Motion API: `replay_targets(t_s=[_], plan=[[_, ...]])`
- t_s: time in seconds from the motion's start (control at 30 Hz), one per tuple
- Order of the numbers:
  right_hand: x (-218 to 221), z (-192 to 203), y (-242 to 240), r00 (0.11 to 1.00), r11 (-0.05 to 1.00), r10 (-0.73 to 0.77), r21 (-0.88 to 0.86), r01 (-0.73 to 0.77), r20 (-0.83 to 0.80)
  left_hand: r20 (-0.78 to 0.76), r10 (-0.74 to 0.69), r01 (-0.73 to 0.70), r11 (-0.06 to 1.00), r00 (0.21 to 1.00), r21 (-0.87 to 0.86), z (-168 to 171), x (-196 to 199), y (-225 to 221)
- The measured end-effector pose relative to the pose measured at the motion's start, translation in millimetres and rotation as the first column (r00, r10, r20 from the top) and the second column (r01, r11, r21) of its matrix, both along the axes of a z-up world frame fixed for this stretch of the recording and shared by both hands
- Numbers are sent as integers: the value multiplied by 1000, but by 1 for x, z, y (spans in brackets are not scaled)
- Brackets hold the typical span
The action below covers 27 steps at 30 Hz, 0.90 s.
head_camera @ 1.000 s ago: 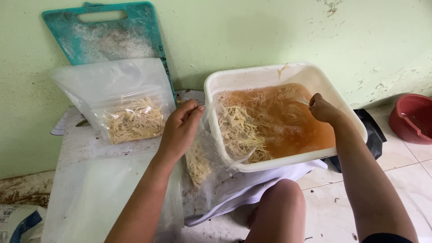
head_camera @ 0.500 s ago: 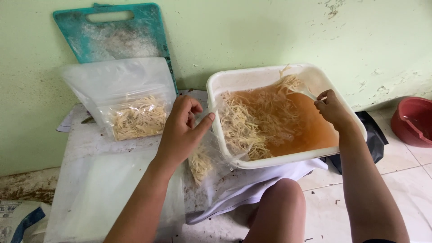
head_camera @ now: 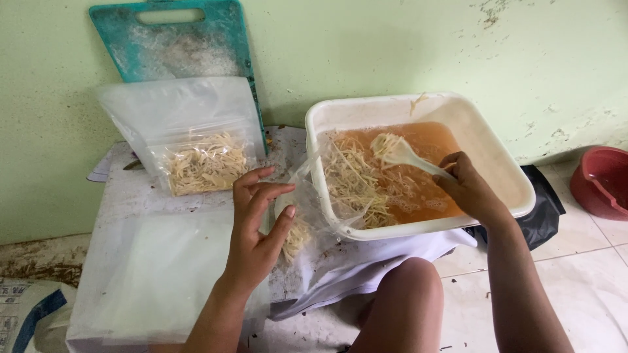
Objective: Scooping wet shredded fruit from a container and placing it into plastic bags for packaging.
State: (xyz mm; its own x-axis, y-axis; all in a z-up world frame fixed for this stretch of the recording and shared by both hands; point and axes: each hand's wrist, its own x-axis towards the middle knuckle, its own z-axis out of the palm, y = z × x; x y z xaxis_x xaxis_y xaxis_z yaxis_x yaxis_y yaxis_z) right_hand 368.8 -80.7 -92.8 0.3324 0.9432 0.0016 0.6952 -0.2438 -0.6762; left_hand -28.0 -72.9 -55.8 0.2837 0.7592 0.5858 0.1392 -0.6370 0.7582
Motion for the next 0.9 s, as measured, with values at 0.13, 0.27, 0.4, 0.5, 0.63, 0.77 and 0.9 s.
replay_targets(t_s=[0.13,0.27,0.4,0.5,0.63,0.77,0.9], plan=[[-34,3,-12,1000,997,-30,-69,30,-1,25,22,-22,999,999,-32,-13,-13,-13],[-28,-21,-14,964,994,107,13,-113,244,8,119,-119,992,993,-34,-36,-27,-17],[-36,-19,-17,970,1000,3,1,-4,245,28,279,-275,957,960,-87,-72,-39,-27],[-45,-12,-21,979,998,-67,-4,69,191,-106,296,-302,952,949,-47,-103,-47,-33],[-50,-4,-22,988,996,-65,63,56,137,-408,509,-446,861,758,246,-123,-70,-29],[-54,-2,-23,987,996,-79,47,73,138,-728,501,-496,831,469,252,-148,-105,-11],[-48,-9,-23,982,996,-78,59,69,170,-926,227,-521,852,301,39,-173,-113,-2]])
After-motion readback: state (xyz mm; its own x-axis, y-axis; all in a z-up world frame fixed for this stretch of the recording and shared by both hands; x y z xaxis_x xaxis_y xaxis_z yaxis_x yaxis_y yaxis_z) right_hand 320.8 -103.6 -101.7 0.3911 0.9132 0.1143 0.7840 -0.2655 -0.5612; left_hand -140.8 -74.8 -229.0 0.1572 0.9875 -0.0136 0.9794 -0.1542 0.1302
